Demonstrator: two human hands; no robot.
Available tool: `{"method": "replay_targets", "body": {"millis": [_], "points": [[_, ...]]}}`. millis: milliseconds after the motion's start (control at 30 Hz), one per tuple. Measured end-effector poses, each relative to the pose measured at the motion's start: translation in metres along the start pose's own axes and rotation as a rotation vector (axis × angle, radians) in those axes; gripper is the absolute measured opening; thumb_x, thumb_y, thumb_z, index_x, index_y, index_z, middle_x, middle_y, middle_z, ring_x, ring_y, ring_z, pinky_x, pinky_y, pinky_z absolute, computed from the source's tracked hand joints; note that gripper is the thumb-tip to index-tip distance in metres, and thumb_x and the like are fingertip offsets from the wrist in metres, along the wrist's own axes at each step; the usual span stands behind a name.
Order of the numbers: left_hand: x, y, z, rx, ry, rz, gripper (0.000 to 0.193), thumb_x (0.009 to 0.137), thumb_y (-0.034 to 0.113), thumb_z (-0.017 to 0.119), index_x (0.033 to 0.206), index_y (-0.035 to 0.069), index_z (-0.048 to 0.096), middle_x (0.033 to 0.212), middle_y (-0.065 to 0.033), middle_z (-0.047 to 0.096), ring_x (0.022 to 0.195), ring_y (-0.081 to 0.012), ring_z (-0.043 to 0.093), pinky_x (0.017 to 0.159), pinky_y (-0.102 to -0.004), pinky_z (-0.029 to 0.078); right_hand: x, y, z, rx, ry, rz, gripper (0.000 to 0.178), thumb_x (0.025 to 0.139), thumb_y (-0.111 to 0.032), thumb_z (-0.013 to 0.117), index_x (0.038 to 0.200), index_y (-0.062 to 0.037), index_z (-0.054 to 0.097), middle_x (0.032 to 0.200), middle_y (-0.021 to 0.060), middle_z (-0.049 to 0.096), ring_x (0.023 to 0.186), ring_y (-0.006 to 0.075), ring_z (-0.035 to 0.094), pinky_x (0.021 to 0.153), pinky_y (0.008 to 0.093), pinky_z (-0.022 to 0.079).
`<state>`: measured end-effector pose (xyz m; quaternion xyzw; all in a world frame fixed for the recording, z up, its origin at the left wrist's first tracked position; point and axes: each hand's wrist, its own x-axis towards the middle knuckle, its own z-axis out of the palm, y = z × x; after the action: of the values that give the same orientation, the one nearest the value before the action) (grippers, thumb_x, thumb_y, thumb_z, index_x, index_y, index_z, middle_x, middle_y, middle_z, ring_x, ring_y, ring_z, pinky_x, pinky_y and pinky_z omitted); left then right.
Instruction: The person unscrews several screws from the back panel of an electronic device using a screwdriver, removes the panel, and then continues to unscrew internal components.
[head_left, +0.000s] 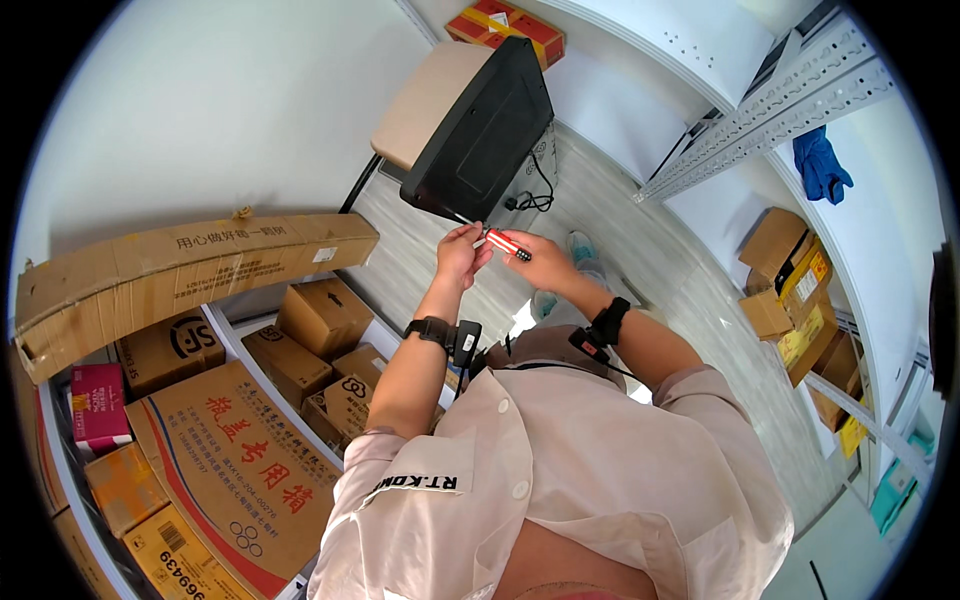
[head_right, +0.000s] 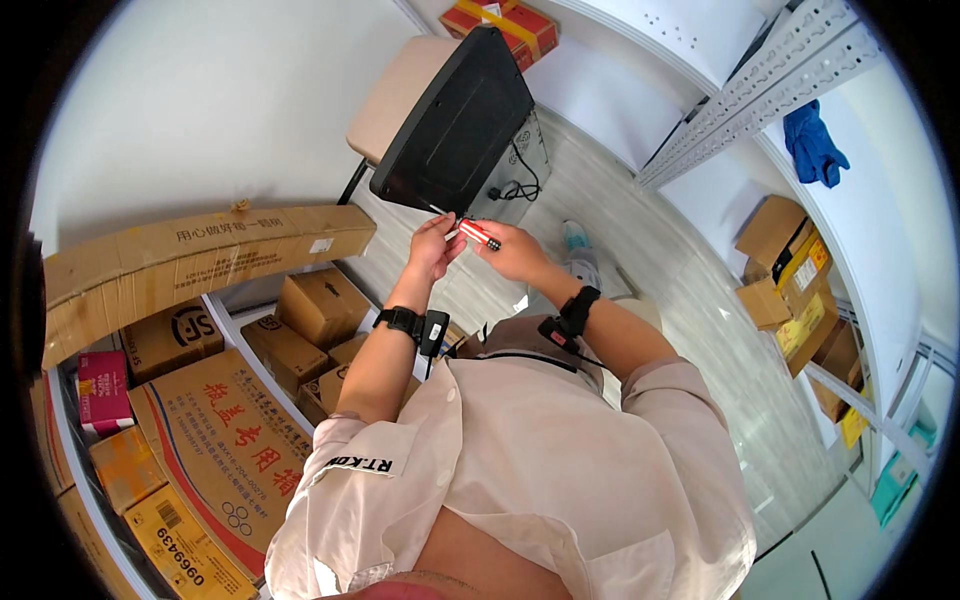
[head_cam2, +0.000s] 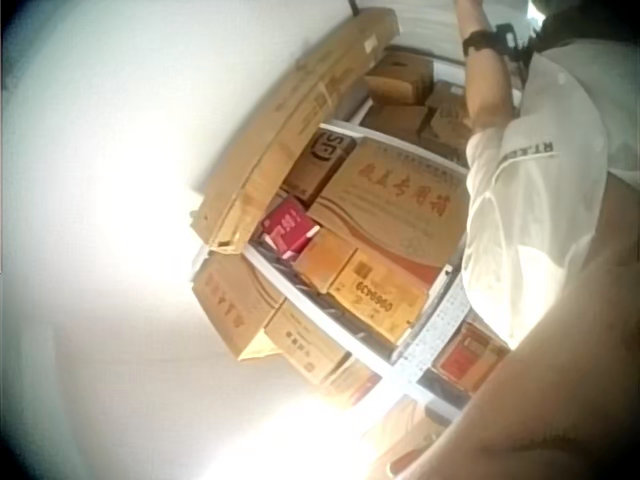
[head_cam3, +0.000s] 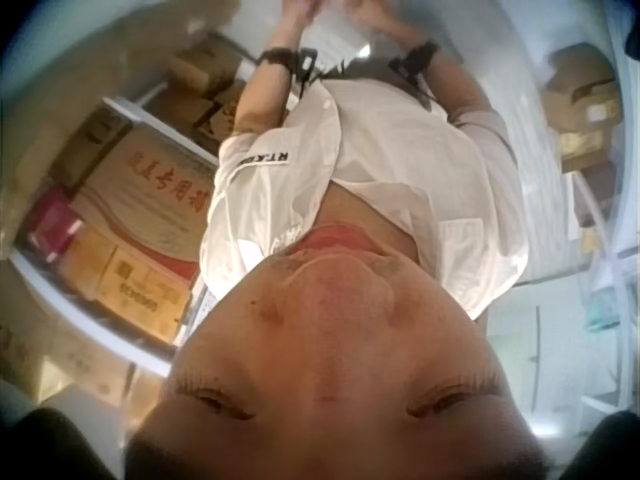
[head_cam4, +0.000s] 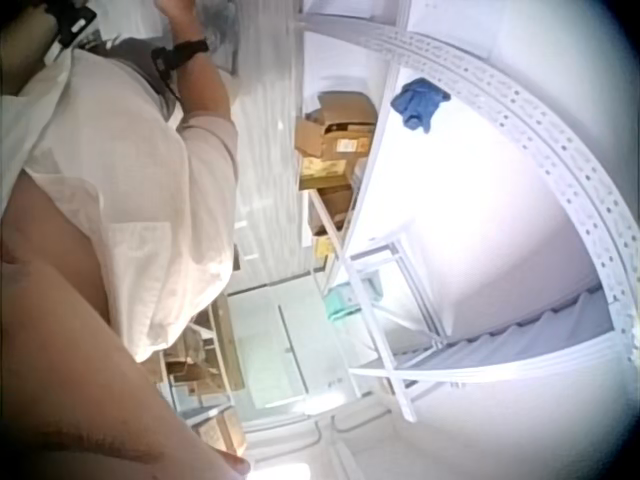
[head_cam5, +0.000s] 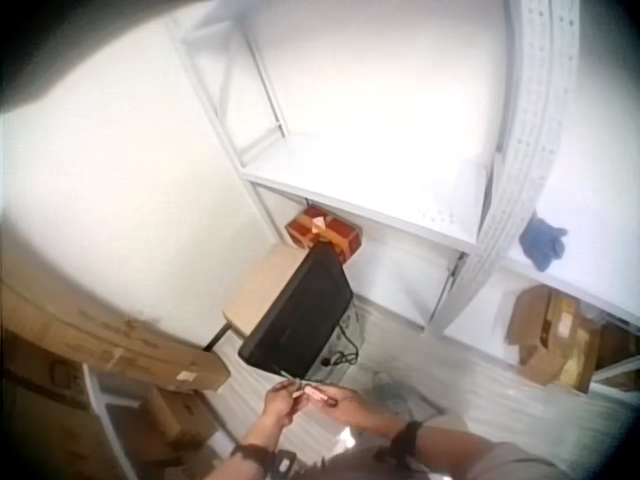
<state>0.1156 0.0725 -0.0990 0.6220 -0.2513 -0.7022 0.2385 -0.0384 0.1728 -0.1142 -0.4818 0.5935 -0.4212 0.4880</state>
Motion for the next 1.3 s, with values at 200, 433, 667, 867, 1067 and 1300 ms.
{"method": "replay_targets", "body": {"millis": [200, 433, 667, 867, 1067, 1300], "points": [[0.002, -0.001, 0.005, 0.017, 0.036, -0.004, 0.024, 0.089, 0.021, 0.069, 0.101, 0.005, 0.057, 0.089, -0.0042, 0.065, 0.068, -0.0114, 0.063, 0.054, -0.0222, 0.056, -0.006, -0.016, 0.0, -0.244, 0.079, -0.028, 0.047, 0.083, -0.031, 0.066, 0.128, -0.0186, 0.058, 0.117, 0.0128, 0.064, 0.099, 0.0355, 0.063, 0.084, 0.0378, 0.05], [0.009, 0.0, 0.006, 0.09, 0.089, 0.079, 0.021, 0.089, 0.019, 0.069, 0.095, 0.001, 0.059, 0.083, -0.0064, 0.065, 0.064, -0.0135, 0.062, 0.053, -0.0238, 0.054, -0.004, -0.004, 0.003, 0.24, 0.054, -0.003, 0.042, 0.092, -0.037, 0.058, 0.124, -0.0111, 0.055, 0.096, 0.0119, 0.065, 0.073, 0.022, 0.063, 0.064, 0.0332, 0.049], [0.002, 0.003, 0.01, 0.074, 0.103, 0.08, 0.02, 0.089, 0.016, 0.068, 0.096, 0.0, 0.06, 0.083, -0.0072, 0.065, 0.063, -0.0144, 0.062, 0.053, -0.0243, 0.055, 0.003, 0.017, -0.028, 0.938, -0.478, 0.628, 0.036, 0.097, -0.042, 0.05, 0.112, -0.0103, 0.058, 0.074, 0.0045, 0.061, 0.056, 0.0102, 0.049, 0.051, 0.0239, 0.038], [0.013, -0.006, -0.003, -0.03, 0.01, 0.069, 0.017, 0.093, 0.011, 0.061, 0.106, 0.0, 0.06, 0.098, -0.0105, 0.067, 0.08, -0.0182, 0.067, 0.065, -0.0263, 0.058, -0.007, 0.003, -0.002, -0.012, -0.064, 0.099, 0.027, 0.088, -0.029, 0.064, 0.102, -0.0076, 0.058, 0.073, 0.008, 0.061, 0.066, 0.0204, 0.059, 0.06, 0.0343, 0.046], [0.003, -0.005, -0.001, -0.046, -0.016, 0.044, 0.024, 0.09, 0.024, 0.067, 0.102, 0.003, 0.062, 0.096, -0.0056, 0.068, 0.077, -0.013, 0.066, 0.063, -0.0244, 0.055, -0.015, -0.02, -0.001, -0.376, 0.195, -0.253, 0.036, 0.075, -0.018, 0.073, 0.107, -0.0102, 0.057, 0.09, 0.0129, 0.062, 0.079, 0.0353, 0.062, 0.065, 0.0425, 0.049], [-0.005, 0.008, 0.002, 0.17, 0.032, -0.032, 0.032, 0.087, 0.034, 0.071, 0.102, 0.006, 0.064, 0.09, -0.0003, 0.067, 0.076, -0.0087, 0.062, 0.061, -0.0212, 0.05, -0.018, -0.028, -0.003, -0.421, 0.248, -0.309, 0.039, 0.076, -0.021, 0.073, 0.11, -0.0107, 0.056, 0.093, 0.0114, 0.06, 0.077, 0.0334, 0.062, 0.064, 0.042, 0.049]]}}
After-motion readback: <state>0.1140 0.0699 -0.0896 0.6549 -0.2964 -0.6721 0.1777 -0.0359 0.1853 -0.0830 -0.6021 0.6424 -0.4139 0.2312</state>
